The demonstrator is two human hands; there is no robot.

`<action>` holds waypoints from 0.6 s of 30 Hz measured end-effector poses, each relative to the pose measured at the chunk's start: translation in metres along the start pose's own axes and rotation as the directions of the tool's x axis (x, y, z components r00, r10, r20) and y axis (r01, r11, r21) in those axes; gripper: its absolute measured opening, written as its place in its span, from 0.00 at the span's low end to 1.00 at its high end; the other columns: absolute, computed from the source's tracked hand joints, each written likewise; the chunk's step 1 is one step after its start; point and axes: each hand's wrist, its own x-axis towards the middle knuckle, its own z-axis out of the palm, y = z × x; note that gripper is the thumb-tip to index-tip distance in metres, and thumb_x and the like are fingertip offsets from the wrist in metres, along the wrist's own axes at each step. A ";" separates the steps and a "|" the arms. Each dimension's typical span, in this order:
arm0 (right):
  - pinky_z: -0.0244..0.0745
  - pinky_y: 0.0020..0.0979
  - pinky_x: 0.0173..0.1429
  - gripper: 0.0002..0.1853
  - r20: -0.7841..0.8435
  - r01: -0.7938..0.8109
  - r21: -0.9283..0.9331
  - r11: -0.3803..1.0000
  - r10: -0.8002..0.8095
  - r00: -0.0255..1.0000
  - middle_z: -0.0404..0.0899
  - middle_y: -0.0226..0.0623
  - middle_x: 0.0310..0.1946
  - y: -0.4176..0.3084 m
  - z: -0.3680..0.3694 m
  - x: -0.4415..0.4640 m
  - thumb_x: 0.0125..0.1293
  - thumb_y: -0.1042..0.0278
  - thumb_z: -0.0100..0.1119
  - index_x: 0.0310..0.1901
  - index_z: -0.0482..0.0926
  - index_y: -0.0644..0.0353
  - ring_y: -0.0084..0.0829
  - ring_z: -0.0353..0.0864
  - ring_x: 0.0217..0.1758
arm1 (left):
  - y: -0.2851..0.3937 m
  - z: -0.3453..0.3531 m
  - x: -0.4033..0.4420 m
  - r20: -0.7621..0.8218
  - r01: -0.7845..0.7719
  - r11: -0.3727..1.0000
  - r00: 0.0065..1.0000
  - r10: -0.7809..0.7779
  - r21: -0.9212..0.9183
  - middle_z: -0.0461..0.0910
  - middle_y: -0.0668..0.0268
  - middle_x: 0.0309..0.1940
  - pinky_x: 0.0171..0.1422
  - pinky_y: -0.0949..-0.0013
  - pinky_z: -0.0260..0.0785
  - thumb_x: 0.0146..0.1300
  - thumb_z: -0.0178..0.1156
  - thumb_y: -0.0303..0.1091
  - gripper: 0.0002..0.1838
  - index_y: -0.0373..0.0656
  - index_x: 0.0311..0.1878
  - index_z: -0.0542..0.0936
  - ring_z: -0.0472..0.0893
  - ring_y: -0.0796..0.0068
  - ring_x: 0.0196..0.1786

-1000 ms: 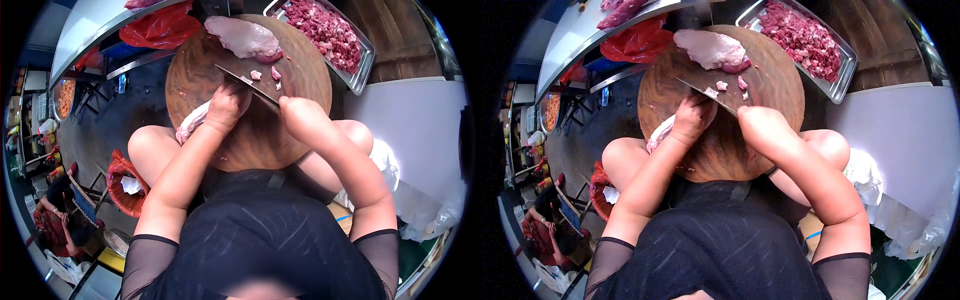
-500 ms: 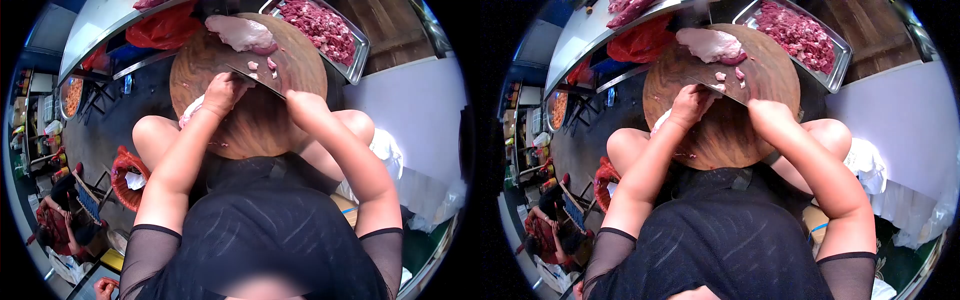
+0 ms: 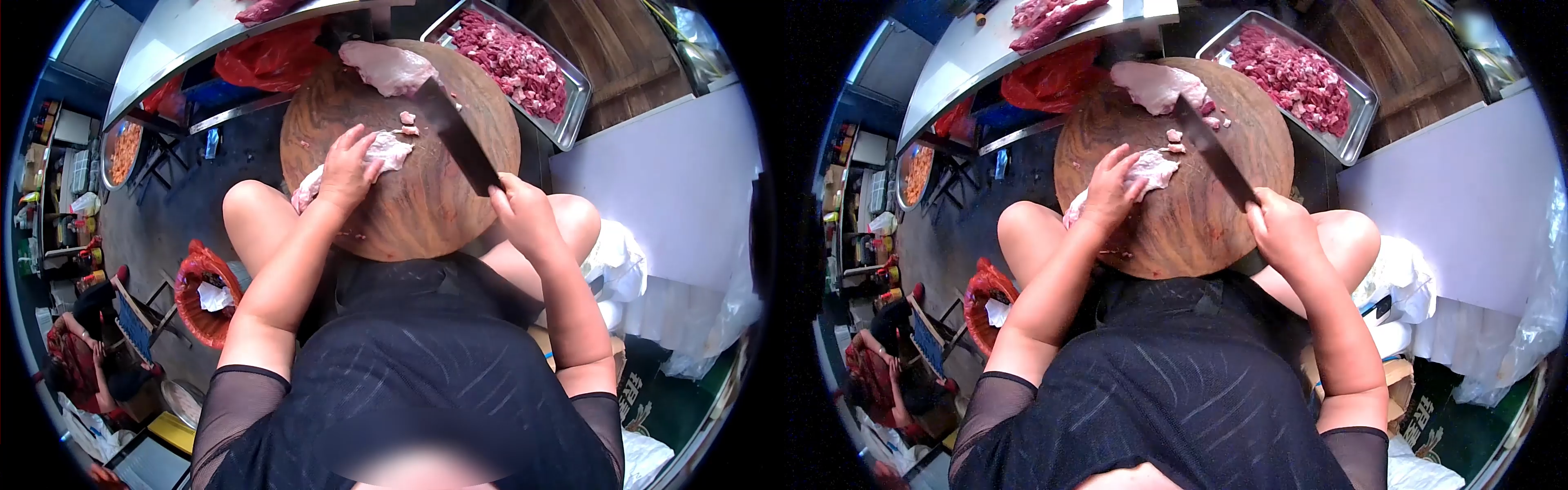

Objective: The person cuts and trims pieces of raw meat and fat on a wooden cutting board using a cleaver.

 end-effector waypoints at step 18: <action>0.78 0.41 0.41 0.13 -0.091 0.398 -0.182 0.899 -0.418 0.904 0.81 0.49 0.32 -0.061 0.023 0.033 0.65 0.68 0.54 0.49 0.76 0.64 0.46 0.83 0.36 | -0.009 -0.035 -0.007 -0.299 0.042 0.995 0.952 -0.067 -0.089 0.82 0.60 0.40 0.51 0.67 0.74 0.56 0.64 0.23 0.08 0.40 0.40 0.84 0.81 0.63 0.43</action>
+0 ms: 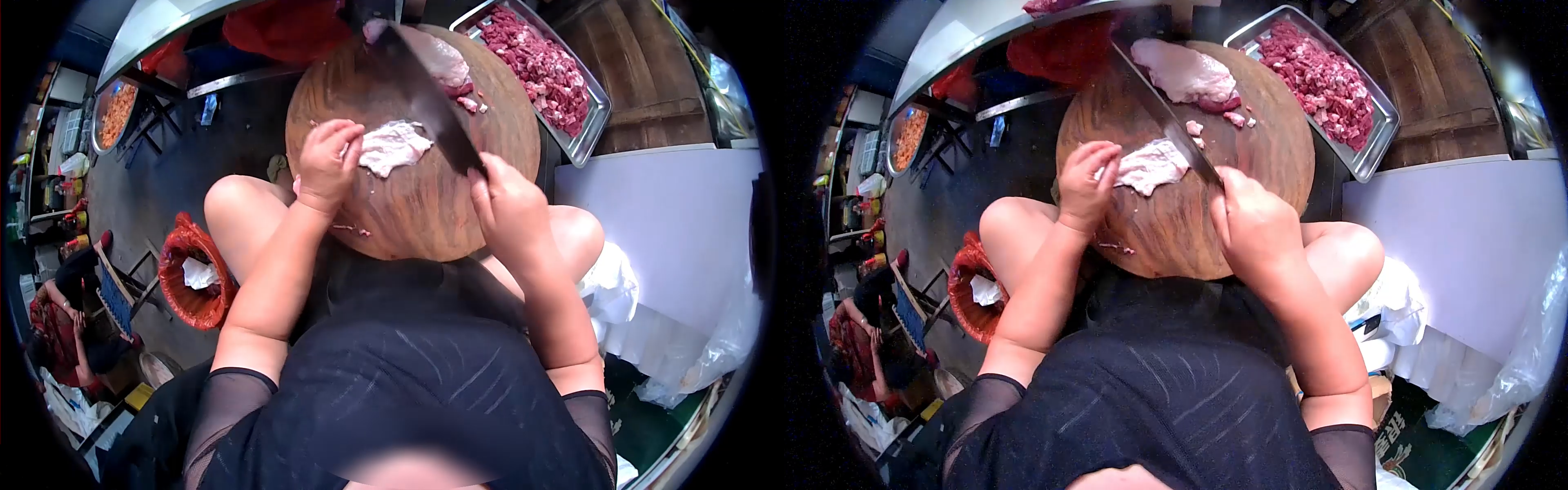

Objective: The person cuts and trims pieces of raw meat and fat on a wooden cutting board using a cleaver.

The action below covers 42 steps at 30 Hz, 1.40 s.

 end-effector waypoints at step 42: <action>0.74 0.49 0.41 0.10 0.391 -0.112 -0.162 0.980 0.168 0.905 0.79 0.52 0.29 0.010 0.052 -0.016 0.68 0.64 0.51 0.35 0.74 0.64 0.53 0.79 0.35 | -0.026 0.004 -0.023 0.209 -0.099 0.994 0.974 0.089 0.036 0.82 0.62 0.42 0.54 0.63 0.72 0.54 0.65 0.25 0.10 0.42 0.41 0.84 0.79 0.60 0.48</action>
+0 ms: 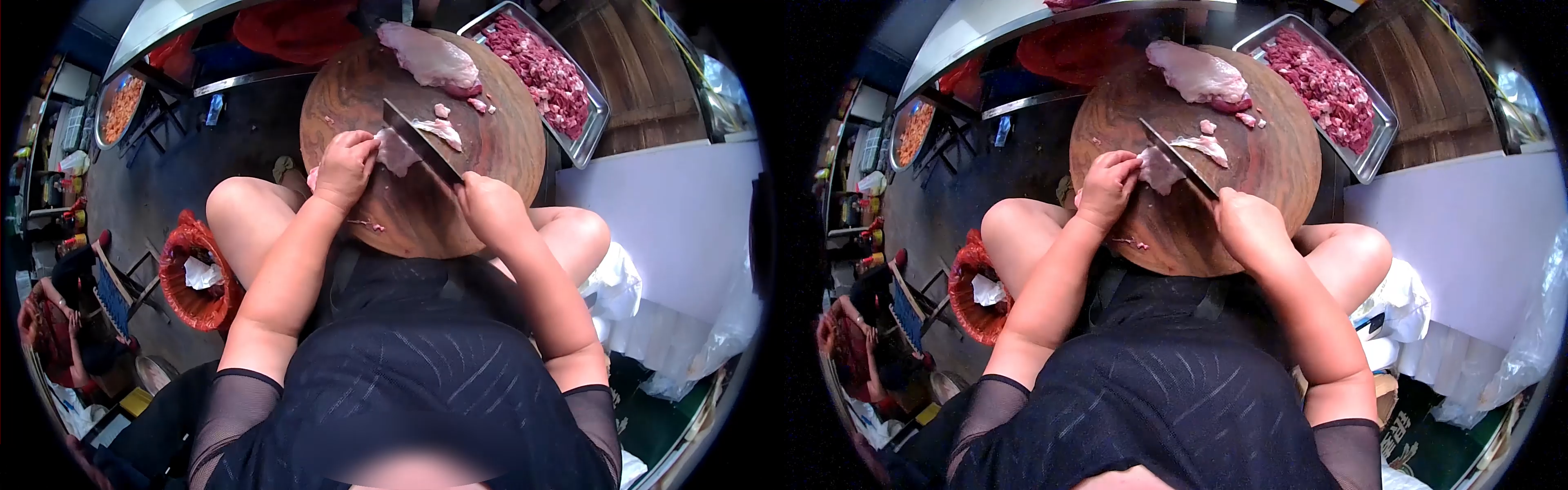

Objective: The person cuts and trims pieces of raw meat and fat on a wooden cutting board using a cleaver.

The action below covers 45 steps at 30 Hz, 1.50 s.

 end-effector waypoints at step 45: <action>0.73 0.49 0.39 0.11 -0.034 0.049 0.016 0.999 -0.048 0.998 0.78 0.51 0.27 -0.020 0.018 -0.005 0.68 0.64 0.53 0.32 0.73 0.63 0.54 0.79 0.34 | -0.010 -0.027 -0.014 -0.115 0.078 0.997 0.991 -0.075 0.018 0.81 0.64 0.37 0.50 0.63 0.73 0.53 0.65 0.27 0.06 0.42 0.36 0.84 0.79 0.60 0.42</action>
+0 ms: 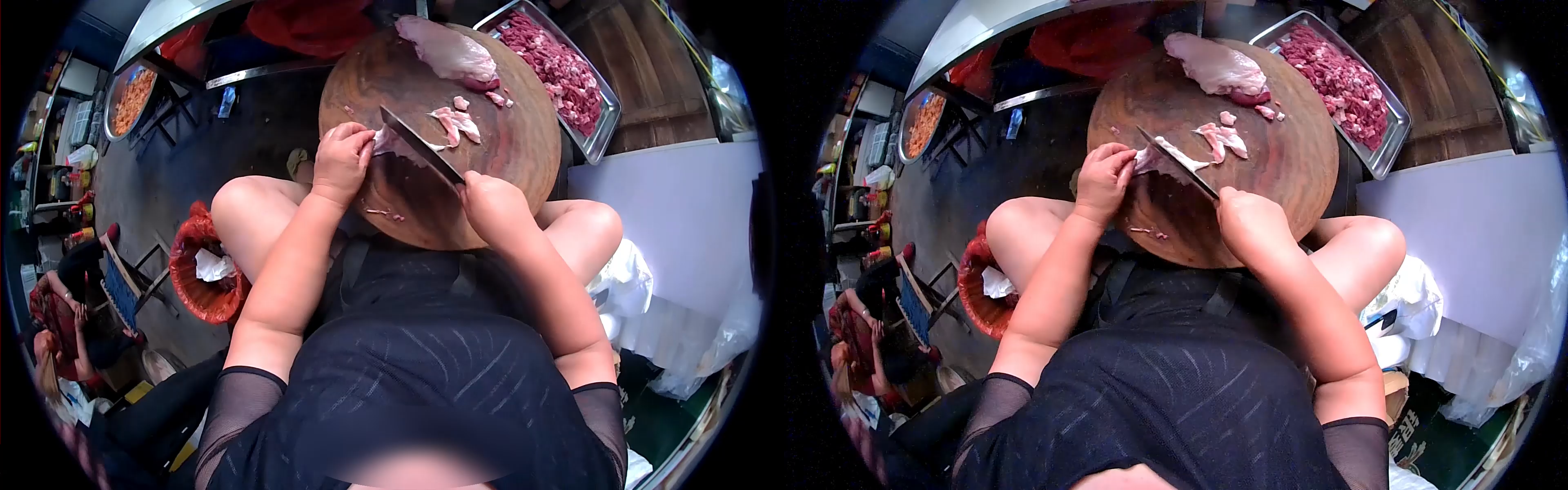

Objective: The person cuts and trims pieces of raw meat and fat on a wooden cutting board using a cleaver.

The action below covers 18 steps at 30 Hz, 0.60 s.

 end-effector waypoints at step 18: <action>0.80 0.43 0.34 0.06 0.134 0.042 -0.147 0.988 -0.022 0.991 0.82 0.48 0.25 -0.027 0.002 0.033 0.62 0.73 0.49 0.33 0.75 0.64 0.45 0.85 0.30 | -0.006 0.031 0.006 0.144 -0.013 0.999 0.989 0.018 -0.037 0.80 0.53 0.44 0.54 0.56 0.71 0.50 0.66 0.29 0.12 0.40 0.40 0.84 0.78 0.51 0.47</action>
